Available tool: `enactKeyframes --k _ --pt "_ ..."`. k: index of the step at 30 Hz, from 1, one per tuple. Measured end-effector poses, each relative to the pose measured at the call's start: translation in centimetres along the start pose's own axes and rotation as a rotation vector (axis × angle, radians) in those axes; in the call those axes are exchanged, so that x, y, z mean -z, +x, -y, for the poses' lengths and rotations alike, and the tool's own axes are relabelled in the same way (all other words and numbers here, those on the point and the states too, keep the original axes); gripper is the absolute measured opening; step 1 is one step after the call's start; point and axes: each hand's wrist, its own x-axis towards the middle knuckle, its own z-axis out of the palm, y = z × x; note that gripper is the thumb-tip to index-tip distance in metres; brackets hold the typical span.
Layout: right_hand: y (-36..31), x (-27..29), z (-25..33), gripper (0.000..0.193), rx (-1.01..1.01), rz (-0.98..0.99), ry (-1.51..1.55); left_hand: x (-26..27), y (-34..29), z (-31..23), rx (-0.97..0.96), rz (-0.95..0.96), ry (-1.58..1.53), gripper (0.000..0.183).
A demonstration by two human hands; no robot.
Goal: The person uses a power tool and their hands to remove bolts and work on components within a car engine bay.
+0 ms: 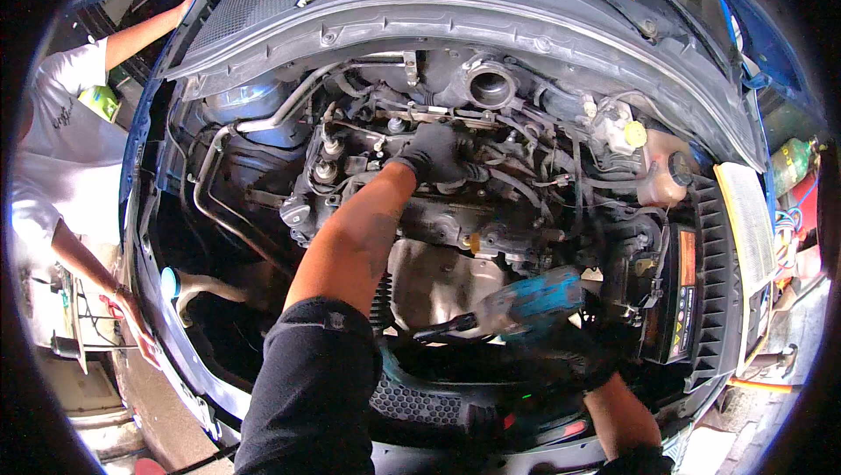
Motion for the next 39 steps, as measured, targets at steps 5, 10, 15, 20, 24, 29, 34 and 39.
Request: enactKeyframes --k 5,10,15,20,24,29,34,39 --pt "-0.2 -5.1 6.5 0.039 0.2 -0.171 -0.784 -0.4 0.1 0.3 0.043 0.078 0.118 0.043" --pt "2.3 -8.5 10.0 0.032 0.296 -0.437 -0.601 1.0 -0.1 -0.7 0.095 0.042 -0.088 0.048" --pt "6.3 -12.3 12.1 0.03 0.458 -0.472 -0.889 0.7 -1.1 -0.3 0.129 0.135 0.042 0.061" --pt "10.2 -12.0 15.1 0.03 0.366 -0.357 -1.094 -1.1 -6.4 -1.7 0.151 0.171 -0.098 0.097" --pt "12.7 -11.2 16.3 0.032 0.207 -0.331 -1.113 -0.8 -9.0 -3.5 0.058 0.001 -0.205 0.094" --pt "13.0 -11.6 17.5 0.028 0.133 -0.378 -1.234 0.7 -10.4 -5.3 0.119 -0.08 0.009 0.07" --pt "13.5 -11.6 15.0 0.029 0.094 -0.337 -1.313 3.8 -10.8 -7.2 0.264 -0.034 0.274 0.055" --pt "14.9 -9.1 13.4 0.033 0.277 -0.253 -1.449 5.0 -9.7 -8.9 0.366 0.125 0.345 0.043"
